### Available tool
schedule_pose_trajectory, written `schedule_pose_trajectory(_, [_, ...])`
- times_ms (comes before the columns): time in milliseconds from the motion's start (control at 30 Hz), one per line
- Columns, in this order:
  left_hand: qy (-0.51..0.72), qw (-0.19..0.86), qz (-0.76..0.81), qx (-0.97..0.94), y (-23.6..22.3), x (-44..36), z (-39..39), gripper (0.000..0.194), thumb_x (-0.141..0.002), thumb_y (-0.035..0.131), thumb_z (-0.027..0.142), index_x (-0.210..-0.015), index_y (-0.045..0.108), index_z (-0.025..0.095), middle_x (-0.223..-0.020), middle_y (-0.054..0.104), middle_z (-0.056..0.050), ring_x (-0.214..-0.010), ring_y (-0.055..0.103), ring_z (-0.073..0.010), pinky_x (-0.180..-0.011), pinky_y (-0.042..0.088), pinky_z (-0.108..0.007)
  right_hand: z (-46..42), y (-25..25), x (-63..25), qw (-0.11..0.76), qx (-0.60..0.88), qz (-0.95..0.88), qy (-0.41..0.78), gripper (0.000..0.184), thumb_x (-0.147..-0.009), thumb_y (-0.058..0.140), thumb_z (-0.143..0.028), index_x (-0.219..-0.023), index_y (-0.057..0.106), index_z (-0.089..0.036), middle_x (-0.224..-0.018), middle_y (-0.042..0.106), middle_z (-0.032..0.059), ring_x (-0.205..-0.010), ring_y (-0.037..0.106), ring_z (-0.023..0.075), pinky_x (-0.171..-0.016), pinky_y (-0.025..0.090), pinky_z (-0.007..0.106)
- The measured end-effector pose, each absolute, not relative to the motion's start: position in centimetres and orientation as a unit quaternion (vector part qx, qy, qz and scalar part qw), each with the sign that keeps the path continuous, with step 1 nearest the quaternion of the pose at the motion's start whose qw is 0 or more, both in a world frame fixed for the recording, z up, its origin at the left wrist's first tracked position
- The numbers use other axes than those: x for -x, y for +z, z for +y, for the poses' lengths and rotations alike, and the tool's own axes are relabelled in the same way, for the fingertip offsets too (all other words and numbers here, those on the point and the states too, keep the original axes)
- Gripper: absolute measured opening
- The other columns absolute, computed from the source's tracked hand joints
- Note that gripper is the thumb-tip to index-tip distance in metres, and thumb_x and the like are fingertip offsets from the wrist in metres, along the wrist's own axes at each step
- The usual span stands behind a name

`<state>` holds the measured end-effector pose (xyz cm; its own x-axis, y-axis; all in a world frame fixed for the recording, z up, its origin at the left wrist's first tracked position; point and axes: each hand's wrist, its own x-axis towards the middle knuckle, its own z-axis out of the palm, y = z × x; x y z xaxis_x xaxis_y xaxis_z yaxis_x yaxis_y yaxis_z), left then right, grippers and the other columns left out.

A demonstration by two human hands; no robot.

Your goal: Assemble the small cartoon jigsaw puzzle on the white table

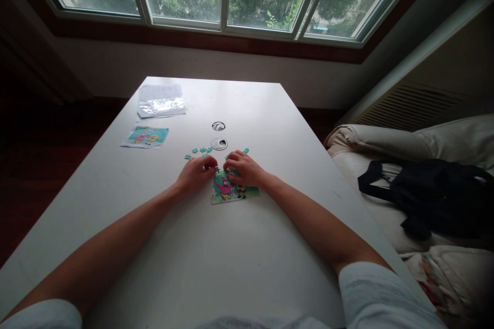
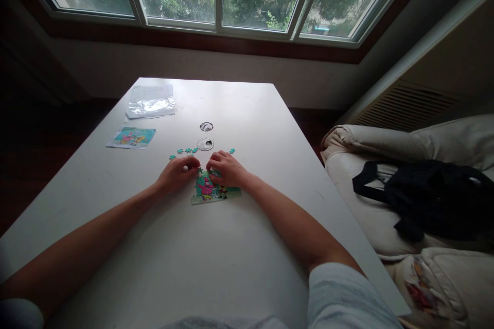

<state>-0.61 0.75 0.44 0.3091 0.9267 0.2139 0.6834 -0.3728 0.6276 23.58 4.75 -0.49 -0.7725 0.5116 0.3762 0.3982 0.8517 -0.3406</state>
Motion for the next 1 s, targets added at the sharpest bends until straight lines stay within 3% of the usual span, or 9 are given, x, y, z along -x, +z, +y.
schedule_pose_trajectory(1000, [0.241, 0.189, 0.488, -0.817, 1.03, 0.80, 0.78, 0.012, -0.085, 0.060, 0.020, -0.088, 0.071, 0.022, -0.079, 0.067, 0.000, -0.073, 0.057, -0.0172, -0.071, 0.039, -0.031, 4.92, -0.78, -23.56, 0.234, 0.256, -0.930, 0.121, 0.018, -0.083, 0.071, -0.021, -0.100, 0.067, -0.024, -0.107, 0.061, 0.0076, -0.099, 0.051, 0.0252, -0.092, 0.044, 0.041])
